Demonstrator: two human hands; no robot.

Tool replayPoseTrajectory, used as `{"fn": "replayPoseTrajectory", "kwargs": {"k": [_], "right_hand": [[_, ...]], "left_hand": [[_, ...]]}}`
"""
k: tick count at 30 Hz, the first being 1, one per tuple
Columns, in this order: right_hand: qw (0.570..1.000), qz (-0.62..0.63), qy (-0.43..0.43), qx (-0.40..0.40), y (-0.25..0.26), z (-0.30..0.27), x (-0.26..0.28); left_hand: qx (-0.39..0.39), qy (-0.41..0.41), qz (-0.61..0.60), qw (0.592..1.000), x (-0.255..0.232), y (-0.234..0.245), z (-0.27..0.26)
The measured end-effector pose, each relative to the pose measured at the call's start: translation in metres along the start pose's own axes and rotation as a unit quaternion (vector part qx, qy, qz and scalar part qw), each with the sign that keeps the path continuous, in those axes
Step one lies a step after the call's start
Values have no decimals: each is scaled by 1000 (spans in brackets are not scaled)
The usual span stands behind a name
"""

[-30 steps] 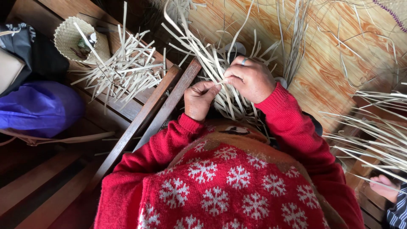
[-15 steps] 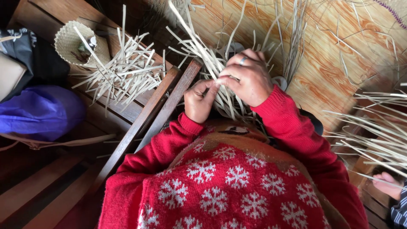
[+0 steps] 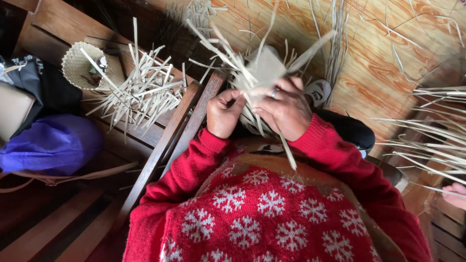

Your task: Weaving dried plant fibers together to create a craft item

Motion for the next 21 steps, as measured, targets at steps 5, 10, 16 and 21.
{"fn": "replayPoseTrajectory", "kwargs": {"k": [5,10,16,21], "right_hand": [[999,31,-5,-7,-2,-4,-2],[948,309,-53,-48,31,13,7],[959,252,-35,-124,37,12,6],[986,-151,-51,-58,5,-4,-1]], "left_hand": [[14,33,3,999,-3,-3,-1],[-29,-32,39,998,-21,7,-3],[-98,-138,25,985,-44,26,3],[-78,-127,28,988,-51,23,3]]}}
Point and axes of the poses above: each hand's wrist, its own z-axis towards the middle knuckle, its own y-axis out of the back of the hand, x = y × z, the point moved 10 cm from there along z, towards the middle knuckle, and after that the axes turned 7 degrees about z, right-handed, at the moved point
